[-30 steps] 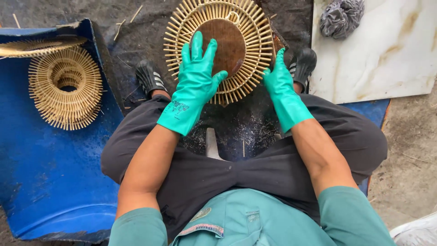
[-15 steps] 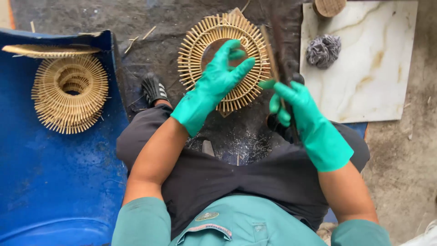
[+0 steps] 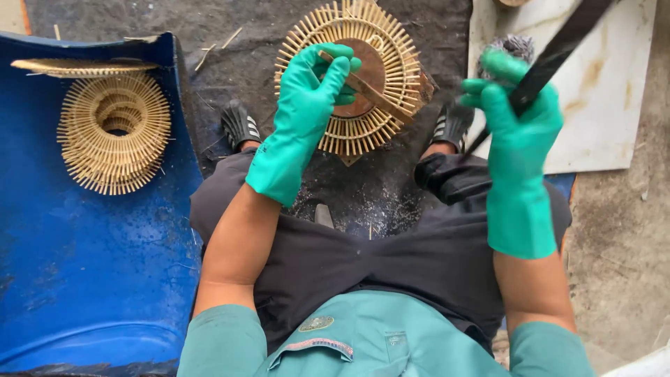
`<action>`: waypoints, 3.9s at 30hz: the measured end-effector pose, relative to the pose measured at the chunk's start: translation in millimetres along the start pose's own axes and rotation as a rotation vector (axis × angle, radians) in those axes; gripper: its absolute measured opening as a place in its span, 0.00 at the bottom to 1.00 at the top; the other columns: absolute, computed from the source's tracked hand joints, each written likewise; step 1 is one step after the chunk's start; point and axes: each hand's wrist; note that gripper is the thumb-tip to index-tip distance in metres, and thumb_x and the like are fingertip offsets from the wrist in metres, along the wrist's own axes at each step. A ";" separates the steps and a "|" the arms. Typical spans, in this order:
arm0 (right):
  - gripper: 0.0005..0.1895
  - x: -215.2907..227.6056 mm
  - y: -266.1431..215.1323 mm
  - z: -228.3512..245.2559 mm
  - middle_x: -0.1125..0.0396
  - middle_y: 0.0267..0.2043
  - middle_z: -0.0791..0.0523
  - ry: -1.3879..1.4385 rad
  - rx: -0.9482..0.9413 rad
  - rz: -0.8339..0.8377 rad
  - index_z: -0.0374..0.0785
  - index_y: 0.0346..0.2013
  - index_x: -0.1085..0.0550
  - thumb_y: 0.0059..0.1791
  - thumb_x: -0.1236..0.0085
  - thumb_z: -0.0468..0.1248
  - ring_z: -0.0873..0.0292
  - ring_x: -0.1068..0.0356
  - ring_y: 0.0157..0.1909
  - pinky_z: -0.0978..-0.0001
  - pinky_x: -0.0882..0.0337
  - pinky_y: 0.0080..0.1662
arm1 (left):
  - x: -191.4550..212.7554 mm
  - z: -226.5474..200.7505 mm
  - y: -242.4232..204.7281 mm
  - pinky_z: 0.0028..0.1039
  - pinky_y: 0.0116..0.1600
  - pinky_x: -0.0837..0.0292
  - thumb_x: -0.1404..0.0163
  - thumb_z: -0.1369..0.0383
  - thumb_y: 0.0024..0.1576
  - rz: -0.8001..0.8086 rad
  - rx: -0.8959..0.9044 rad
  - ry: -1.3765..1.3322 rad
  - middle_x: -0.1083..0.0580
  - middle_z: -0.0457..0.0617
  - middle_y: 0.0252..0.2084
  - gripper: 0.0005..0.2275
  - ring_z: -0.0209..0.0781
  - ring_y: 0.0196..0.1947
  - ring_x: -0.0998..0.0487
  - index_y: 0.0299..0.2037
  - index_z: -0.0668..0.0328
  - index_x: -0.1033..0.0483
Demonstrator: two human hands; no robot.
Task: The recorder is using a chisel or similar tool to refine and shape a circular bamboo or wood furniture component.
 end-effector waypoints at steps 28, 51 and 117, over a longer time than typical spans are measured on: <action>0.16 33.7 58.4 -152.8 0.27 0.27 0.58 -0.791 -0.469 0.214 0.36 0.38 0.21 0.54 0.28 0.47 0.67 0.28 0.27 0.72 0.30 0.31 | 14.0 70.6 16.7 0.59 0.59 0.32 0.28 0.45 0.46 0.148 0.007 1.438 0.61 0.67 0.77 0.49 0.82 0.64 0.42 0.76 0.45 0.44; 0.16 51.1 57.7 -126.7 0.26 0.34 0.54 -0.360 -0.608 0.158 0.32 0.45 0.24 0.54 0.31 0.42 0.64 0.25 0.28 0.72 0.26 0.28 | 3.7 35.7 11.4 0.66 0.61 0.38 0.31 0.53 0.52 0.250 0.152 1.447 0.64 0.58 0.79 0.43 0.84 0.71 0.52 0.76 0.29 0.45; 0.07 17.7 21.5 -29.6 0.25 0.47 0.53 0.009 -0.219 0.165 0.32 0.52 0.23 0.61 0.39 0.33 0.60 0.23 0.44 0.68 0.20 0.47 | 12.1 52.6 -2.5 0.62 0.60 0.29 0.31 0.53 0.55 0.106 0.040 1.389 0.48 0.72 0.74 0.40 0.88 0.67 0.46 0.75 0.34 0.43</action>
Point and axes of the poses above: each hand's wrist, its own y-axis towards the middle knuckle, its own x-axis out of the back of the hand, z = x × y
